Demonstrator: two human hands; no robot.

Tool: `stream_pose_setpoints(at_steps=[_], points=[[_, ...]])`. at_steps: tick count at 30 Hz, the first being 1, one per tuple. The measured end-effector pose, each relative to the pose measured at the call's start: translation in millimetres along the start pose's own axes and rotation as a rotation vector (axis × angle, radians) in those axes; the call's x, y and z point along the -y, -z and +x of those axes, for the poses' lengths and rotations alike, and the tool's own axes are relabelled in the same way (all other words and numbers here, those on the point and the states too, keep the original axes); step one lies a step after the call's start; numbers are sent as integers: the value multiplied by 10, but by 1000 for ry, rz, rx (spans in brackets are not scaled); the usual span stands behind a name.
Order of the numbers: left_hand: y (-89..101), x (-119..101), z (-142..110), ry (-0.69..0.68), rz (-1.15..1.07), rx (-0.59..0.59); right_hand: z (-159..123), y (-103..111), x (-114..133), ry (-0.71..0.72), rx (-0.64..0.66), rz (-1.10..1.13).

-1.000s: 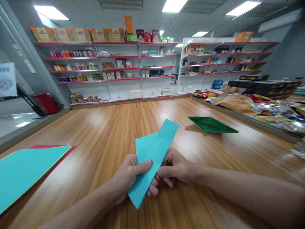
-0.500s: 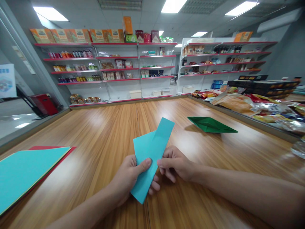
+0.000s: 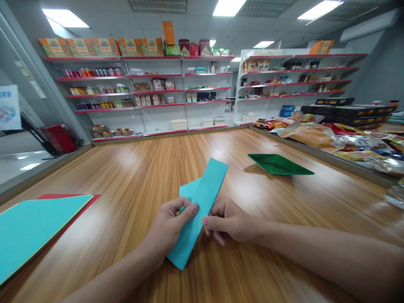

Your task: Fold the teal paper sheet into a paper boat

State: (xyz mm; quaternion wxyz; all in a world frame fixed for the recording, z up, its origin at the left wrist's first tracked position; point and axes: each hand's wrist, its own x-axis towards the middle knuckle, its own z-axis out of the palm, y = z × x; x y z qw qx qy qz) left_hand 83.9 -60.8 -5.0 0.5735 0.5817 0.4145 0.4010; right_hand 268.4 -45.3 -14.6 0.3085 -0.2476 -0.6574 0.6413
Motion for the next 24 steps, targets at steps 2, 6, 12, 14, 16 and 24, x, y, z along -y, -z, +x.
stream_pose_setpoints(at_steps=[2, 6, 12, 14, 16, 24], points=[[4, -14, -12, -8, -28, 24, -3, -8, -2, 28, 12, -50], [7, -20, -17, -56, 0, 5, -4, -20, -1, 31, 10, -83], [-32, -49, -33, -47, -17, 39, -26, -29, 5, -6, 17, 46], [-48, -64, -37, -30, -45, 63, -37, -23, -2, -16, 23, 83], [-61, -78, -37, -19, -64, 76, -43, -18, -10, -19, 19, 109], [-71, -106, -80, -3, -89, 87, -23, -17, -24, 18, 21, 125]])
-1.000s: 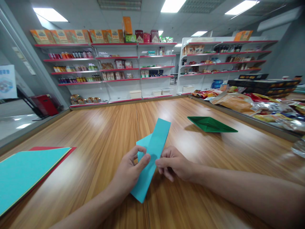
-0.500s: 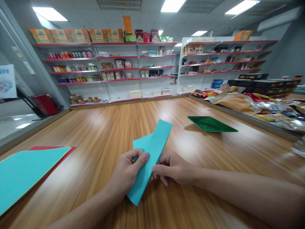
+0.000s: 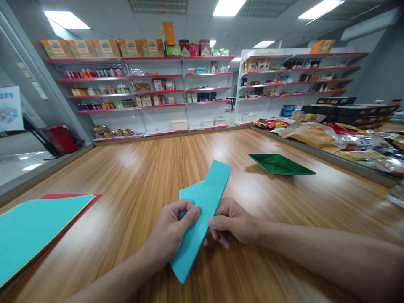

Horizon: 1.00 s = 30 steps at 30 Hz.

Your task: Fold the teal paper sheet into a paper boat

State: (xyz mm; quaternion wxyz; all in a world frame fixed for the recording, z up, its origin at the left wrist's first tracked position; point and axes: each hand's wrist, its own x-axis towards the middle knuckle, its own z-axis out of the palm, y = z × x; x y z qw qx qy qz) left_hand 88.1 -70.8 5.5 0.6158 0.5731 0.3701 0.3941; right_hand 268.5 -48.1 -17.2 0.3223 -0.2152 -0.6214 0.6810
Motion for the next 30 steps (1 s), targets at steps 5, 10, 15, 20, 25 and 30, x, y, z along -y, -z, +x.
stream_pose_setpoints(at_steps=[5, 10, 15, 20, 25, 30], points=[[22, 19, -28, 66, -25, -50, 30, 98, 37, 27, -119, -26], [-1, 12, -40, 68, -43, -58, 34, 110, 28, 22, -57, -48], [-22, -23, -44, 39, -63, -6, 6, 44, 7, -33, -18, 64], [-16, -44, -49, 55, -113, 44, -10, 16, 58, -60, -16, 135], [14, 0, -48, 82, -130, 57, -11, -18, 133, -102, -40, 117], [27, 24, -37, 83, -88, 30, -12, 36, 215, -70, -138, 61]])
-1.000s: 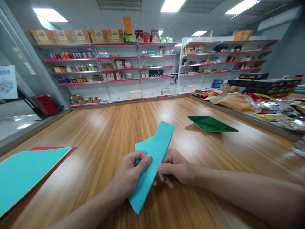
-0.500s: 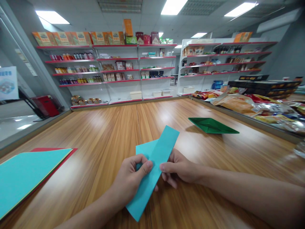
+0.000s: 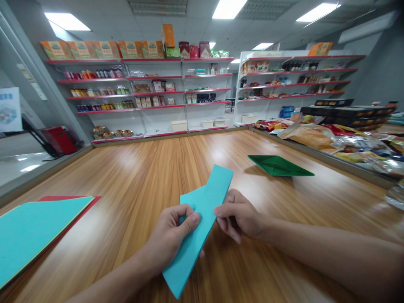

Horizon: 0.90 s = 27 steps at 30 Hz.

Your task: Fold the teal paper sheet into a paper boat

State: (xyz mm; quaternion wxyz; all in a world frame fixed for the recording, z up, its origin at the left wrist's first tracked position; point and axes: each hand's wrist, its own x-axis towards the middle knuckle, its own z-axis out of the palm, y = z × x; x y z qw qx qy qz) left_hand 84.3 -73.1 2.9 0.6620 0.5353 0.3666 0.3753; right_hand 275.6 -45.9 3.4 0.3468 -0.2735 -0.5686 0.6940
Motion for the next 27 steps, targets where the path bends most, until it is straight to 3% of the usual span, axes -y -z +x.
stream_pose_setpoints(at_steps=[7, 14, 18, 21, 24, 27], points=[[-26, -24, -9, 17, 127, -61, 59, 242, 37, 120, -271, -54], [9, -14, -25, 11, 193, -87, 118, 375, 64, 214, -366, -23], [54, 14, -9, -7, 233, -87, 122, 350, 43, 258, -413, -13], [70, 31, 19, -31, 253, -103, 73, 211, -4, 222, -364, -78], [71, 30, 41, -118, 316, -165, 3, 26, -68, 123, -152, -217], [61, 9, 47, -165, 328, -163, -44, -92, -106, 119, -100, -209]])
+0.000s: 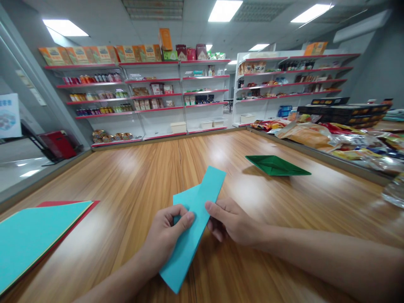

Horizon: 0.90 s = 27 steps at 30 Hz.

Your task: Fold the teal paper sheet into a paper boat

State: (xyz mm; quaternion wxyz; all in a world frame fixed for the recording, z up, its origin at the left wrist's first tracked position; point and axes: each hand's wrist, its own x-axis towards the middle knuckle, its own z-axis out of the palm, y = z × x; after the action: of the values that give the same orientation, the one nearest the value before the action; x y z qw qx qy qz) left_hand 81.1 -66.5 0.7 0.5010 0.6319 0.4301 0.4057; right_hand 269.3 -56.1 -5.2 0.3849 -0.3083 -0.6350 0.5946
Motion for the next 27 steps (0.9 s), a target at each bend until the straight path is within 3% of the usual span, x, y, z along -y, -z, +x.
stream_pose_setpoints(at_steps=[4, 10, 15, 19, 27], points=[[-20, -38, -9, 17, -76, 33, -15, -24, 1, -30, 19, 61], [-40, -24, -28, 20, -86, -17, -20, -70, 0, -52, 90, 8], [-34, 10, 11, 110, -274, 120, -3, -113, 87, -104, 174, 99], [-62, 19, 8, -20, -171, -24, 7, -163, 87, -96, 120, 53], [-149, -15, -35, -130, 39, -166, -48, -193, 67, -85, 245, -60]])
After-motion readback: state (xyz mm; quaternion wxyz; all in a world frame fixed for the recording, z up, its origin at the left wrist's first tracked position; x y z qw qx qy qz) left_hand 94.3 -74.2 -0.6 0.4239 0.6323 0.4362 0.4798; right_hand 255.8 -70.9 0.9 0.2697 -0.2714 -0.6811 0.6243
